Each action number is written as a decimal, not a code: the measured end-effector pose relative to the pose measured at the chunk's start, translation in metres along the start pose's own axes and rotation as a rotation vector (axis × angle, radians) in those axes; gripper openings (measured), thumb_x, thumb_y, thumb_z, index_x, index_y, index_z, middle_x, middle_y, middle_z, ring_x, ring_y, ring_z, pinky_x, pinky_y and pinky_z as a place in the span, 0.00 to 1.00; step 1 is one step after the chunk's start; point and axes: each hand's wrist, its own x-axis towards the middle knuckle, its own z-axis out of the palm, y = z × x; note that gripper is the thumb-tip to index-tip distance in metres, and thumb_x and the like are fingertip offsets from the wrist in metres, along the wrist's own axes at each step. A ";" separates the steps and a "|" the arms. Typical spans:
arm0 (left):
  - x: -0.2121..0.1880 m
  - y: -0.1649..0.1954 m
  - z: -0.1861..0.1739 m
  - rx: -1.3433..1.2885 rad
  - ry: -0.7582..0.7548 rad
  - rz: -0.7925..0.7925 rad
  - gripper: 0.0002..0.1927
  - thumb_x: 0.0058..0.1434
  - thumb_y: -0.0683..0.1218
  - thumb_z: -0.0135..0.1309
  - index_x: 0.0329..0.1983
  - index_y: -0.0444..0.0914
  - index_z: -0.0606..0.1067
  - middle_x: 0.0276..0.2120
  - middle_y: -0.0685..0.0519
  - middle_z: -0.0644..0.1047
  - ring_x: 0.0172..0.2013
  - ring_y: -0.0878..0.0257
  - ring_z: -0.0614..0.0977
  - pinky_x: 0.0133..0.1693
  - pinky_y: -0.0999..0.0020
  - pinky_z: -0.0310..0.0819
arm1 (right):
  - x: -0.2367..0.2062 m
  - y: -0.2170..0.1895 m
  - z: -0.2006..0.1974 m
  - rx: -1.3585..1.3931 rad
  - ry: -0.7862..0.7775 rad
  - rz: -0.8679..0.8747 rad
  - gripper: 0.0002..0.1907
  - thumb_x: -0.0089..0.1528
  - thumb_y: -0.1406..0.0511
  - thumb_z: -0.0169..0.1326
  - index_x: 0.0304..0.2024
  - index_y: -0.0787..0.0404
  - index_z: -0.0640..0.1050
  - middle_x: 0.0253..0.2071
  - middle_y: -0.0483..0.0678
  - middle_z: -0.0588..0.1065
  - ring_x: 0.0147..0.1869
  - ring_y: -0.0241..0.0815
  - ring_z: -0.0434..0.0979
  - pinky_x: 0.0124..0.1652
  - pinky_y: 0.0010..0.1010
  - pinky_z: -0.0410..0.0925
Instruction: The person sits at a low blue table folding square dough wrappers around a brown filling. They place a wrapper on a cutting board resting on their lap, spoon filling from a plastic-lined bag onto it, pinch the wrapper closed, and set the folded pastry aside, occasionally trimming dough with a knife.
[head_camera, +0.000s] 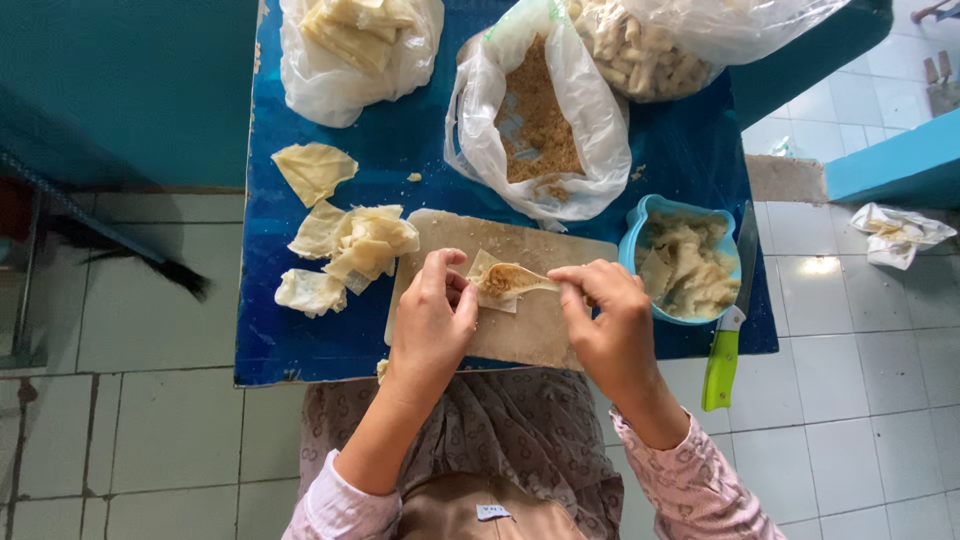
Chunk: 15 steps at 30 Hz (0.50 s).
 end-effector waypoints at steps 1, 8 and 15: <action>0.000 0.000 0.000 0.001 0.005 -0.003 0.15 0.61 0.37 0.55 0.52 0.34 0.72 0.33 0.47 0.81 0.31 0.60 0.85 0.35 0.67 0.80 | 0.003 0.008 0.001 0.149 0.009 0.149 0.07 0.62 0.73 0.56 0.40 0.62 0.84 0.30 0.45 0.76 0.33 0.35 0.71 0.37 0.27 0.62; 0.001 0.005 0.000 -0.129 -0.008 0.014 0.14 0.65 0.39 0.53 0.54 0.34 0.72 0.35 0.47 0.83 0.35 0.60 0.87 0.38 0.68 0.82 | 0.060 0.053 0.016 0.272 0.255 0.325 0.10 0.68 0.68 0.54 0.46 0.63 0.84 0.33 0.48 0.80 0.25 0.32 0.68 0.26 0.25 0.58; 0.000 0.008 0.010 0.163 0.051 0.217 0.08 0.61 0.40 0.58 0.44 0.36 0.75 0.37 0.47 0.79 0.37 0.51 0.82 0.38 0.60 0.77 | 0.070 0.027 0.029 -0.519 0.210 -0.144 0.14 0.65 0.66 0.58 0.52 0.63 0.79 0.49 0.53 0.75 0.53 0.52 0.74 0.49 0.44 0.64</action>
